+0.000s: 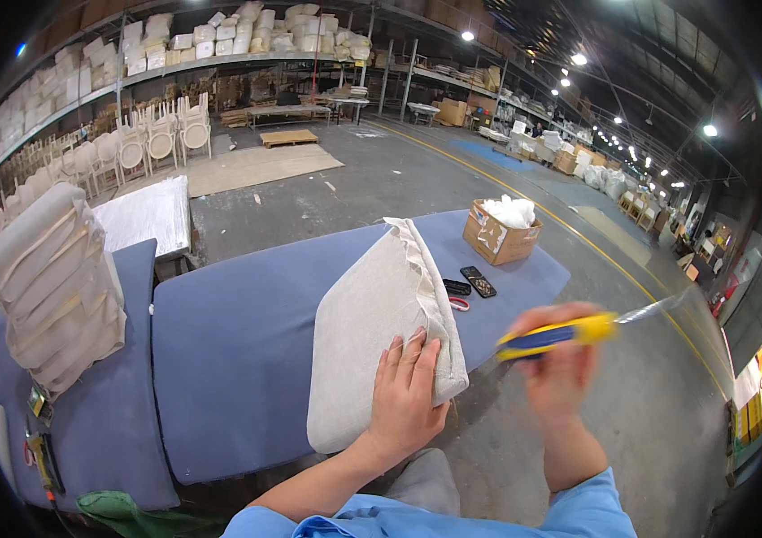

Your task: The person trims excess fabric from a white cushion cover using a screwdriver and scissors. They repeatedly cut along the edges, flip the cushion, and place the finished piece onto a stack.

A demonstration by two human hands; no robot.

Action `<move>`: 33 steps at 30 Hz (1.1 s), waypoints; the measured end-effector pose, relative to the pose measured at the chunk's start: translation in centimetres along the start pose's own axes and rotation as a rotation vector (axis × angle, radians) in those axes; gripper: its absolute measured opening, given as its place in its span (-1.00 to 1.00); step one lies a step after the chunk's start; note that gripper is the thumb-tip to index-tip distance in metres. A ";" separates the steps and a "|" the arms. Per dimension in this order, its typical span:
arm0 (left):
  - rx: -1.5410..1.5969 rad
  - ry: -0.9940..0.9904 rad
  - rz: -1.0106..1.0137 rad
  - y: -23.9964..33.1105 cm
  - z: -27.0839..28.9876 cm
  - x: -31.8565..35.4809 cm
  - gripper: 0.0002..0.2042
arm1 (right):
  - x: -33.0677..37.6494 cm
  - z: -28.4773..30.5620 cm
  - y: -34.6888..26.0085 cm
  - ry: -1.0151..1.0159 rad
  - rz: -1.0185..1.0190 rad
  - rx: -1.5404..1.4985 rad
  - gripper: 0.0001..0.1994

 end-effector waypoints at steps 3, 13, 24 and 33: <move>-0.022 0.041 0.004 -0.5 0.2 -0.5 -0.18 | 1.7 -0.3 4.7 -0.004 0.150 0.261 -0.61; -0.007 0.096 -0.003 -1.8 1.5 -2.1 -0.26 | 1.5 -2.3 8.0 0.064 0.194 -0.033 -0.62; -0.025 0.161 0.082 -2.8 3.0 -2.7 -0.30 | 0.0 -2.7 5.9 0.129 0.266 -0.381 -0.60; -0.027 0.154 0.016 -2.9 2.5 -1.8 -0.30 | -1.6 -3.1 4.3 -0.122 0.153 -0.484 -0.68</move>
Point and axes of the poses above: each hand's wrist, its own x-axis away from the middle knuckle, its own z-axis out of the back of the hand, y = z × x, the point moved 2 cm from there along -x, towards the middle knuckle, and after that the axes turned 14 degrees about -z, right-handed, at the moved point
